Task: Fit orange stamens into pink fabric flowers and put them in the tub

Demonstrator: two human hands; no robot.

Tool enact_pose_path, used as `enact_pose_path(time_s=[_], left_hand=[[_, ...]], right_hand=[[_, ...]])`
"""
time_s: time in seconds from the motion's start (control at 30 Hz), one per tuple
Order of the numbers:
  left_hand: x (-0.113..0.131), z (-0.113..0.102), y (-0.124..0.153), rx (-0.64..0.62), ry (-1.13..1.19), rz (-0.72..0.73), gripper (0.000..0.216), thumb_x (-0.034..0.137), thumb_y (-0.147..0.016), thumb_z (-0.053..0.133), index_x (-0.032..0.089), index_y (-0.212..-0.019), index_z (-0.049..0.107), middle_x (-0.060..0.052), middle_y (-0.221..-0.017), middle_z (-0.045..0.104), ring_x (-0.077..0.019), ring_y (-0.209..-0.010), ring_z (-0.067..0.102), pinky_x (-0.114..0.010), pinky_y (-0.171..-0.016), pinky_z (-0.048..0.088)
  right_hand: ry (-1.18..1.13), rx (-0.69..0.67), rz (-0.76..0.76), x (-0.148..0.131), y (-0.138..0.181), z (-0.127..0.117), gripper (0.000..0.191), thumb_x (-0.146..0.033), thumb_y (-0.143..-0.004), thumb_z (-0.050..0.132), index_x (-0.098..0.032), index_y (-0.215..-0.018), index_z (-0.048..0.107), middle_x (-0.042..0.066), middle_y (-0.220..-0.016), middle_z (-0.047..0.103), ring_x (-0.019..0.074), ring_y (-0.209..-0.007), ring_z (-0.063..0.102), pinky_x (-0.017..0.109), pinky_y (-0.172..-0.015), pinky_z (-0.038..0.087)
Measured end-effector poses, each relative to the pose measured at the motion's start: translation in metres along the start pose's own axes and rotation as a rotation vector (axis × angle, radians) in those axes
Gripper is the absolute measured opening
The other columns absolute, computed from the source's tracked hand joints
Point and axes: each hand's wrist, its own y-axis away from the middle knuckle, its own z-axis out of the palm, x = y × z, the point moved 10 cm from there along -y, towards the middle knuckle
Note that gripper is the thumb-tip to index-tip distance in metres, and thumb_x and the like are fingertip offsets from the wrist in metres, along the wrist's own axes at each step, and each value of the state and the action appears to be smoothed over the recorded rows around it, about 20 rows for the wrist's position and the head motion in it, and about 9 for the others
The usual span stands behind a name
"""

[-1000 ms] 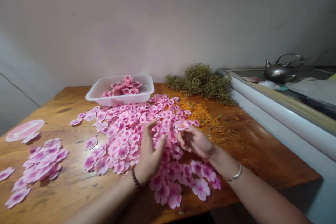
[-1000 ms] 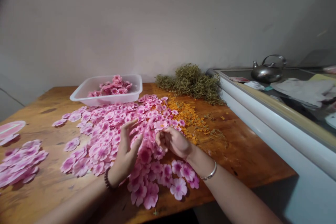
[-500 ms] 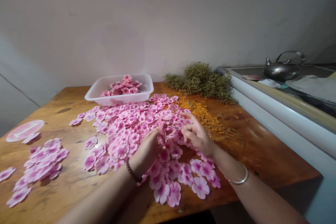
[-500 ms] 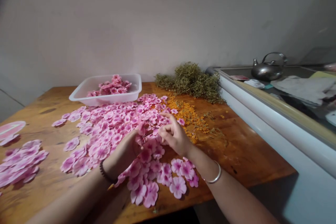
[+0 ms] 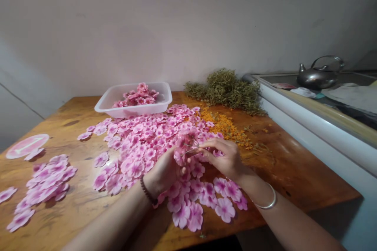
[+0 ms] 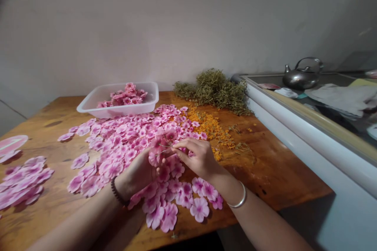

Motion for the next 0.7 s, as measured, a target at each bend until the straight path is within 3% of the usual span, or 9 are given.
enact_pose_path(time_s=[0.13,0.23,0.33,0.43,0.53,0.6,0.7], left_hand=[[0.000,-0.006,-0.004,0.033,-0.131,0.068,0.046,0.056,-0.090,0.045,0.018,-0.107,0.065,-0.010,-0.094,0.071,-0.0175,-0.075,0.067,-0.026,-0.059,0.054],[0.009,-0.017,-0.003,0.143,-0.271,0.205,0.055,0.063,-0.088,0.043,0.019,-0.117,0.061,-0.013,-0.109,0.069,-0.0224,-0.088,0.067,-0.033,-0.073,0.055],[0.019,-0.028,0.002,0.251,-0.369,0.316,0.059,0.066,-0.086,0.045,0.018,-0.116,0.059,-0.016,-0.120,0.064,-0.0251,-0.093,0.066,-0.038,-0.080,0.053],[0.031,-0.033,0.008,0.329,-0.478,0.437,0.055,0.065,-0.088,0.041,0.018,-0.111,0.059,-0.014,-0.117,0.063,-0.0237,-0.090,0.065,-0.038,-0.078,0.053],[0.059,-0.028,0.027,0.459,-0.736,0.736,0.038,0.054,-0.090,0.046,0.019,-0.098,0.060,-0.008,-0.100,0.064,-0.0199,-0.088,0.061,-0.033,-0.078,0.051],[0.073,-0.010,0.044,0.493,-0.970,0.978,0.024,0.043,-0.090,0.052,0.020,-0.094,0.059,-0.004,-0.092,0.061,-0.0178,-0.085,0.058,-0.031,-0.076,0.050],[0.073,0.024,0.070,0.467,-1.287,1.316,0.014,0.029,-0.088,0.059,0.021,-0.100,0.059,-0.004,-0.094,0.058,-0.0168,-0.085,0.057,-0.029,-0.074,0.051]], right_hand=[[0.116,0.077,-0.051,-0.006,0.001,-0.007,0.012,-0.030,-0.090,0.060,-0.026,-0.090,0.071,0.005,-0.087,0.074,0.0212,-0.081,0.070,0.037,-0.076,0.056],[0.191,0.208,-0.134,-0.017,0.001,-0.019,0.008,-0.026,-0.089,0.063,-0.024,-0.087,0.071,0.004,-0.082,0.074,0.0178,-0.073,0.070,0.031,-0.068,0.056],[0.221,0.269,-0.210,-0.027,0.000,-0.025,0.005,-0.022,-0.087,0.065,-0.021,-0.087,0.070,0.002,-0.079,0.074,0.0146,-0.070,0.069,0.025,-0.065,0.054],[0.241,0.281,-0.247,-0.032,0.000,-0.026,0.003,-0.019,-0.087,0.066,-0.020,-0.087,0.069,0.002,-0.080,0.074,0.0141,-0.071,0.070,0.024,-0.066,0.054],[0.261,0.273,-0.264,-0.032,0.001,-0.025,0.003,-0.018,-0.086,0.066,-0.020,-0.088,0.068,0.002,-0.080,0.074,0.0142,-0.072,0.070,0.024,-0.067,0.054],[0.285,0.259,-0.281,-0.033,0.002,-0.023,0.003,-0.019,-0.086,0.066,-0.020,-0.088,0.068,0.002,-0.081,0.074,0.0140,-0.072,0.070,0.024,-0.067,0.054],[0.330,0.233,-0.357,-0.039,0.006,-0.019,0.006,-0.018,-0.087,0.066,-0.020,-0.092,0.069,0.001,-0.083,0.075,0.0130,-0.074,0.071,0.023,-0.068,0.054]])
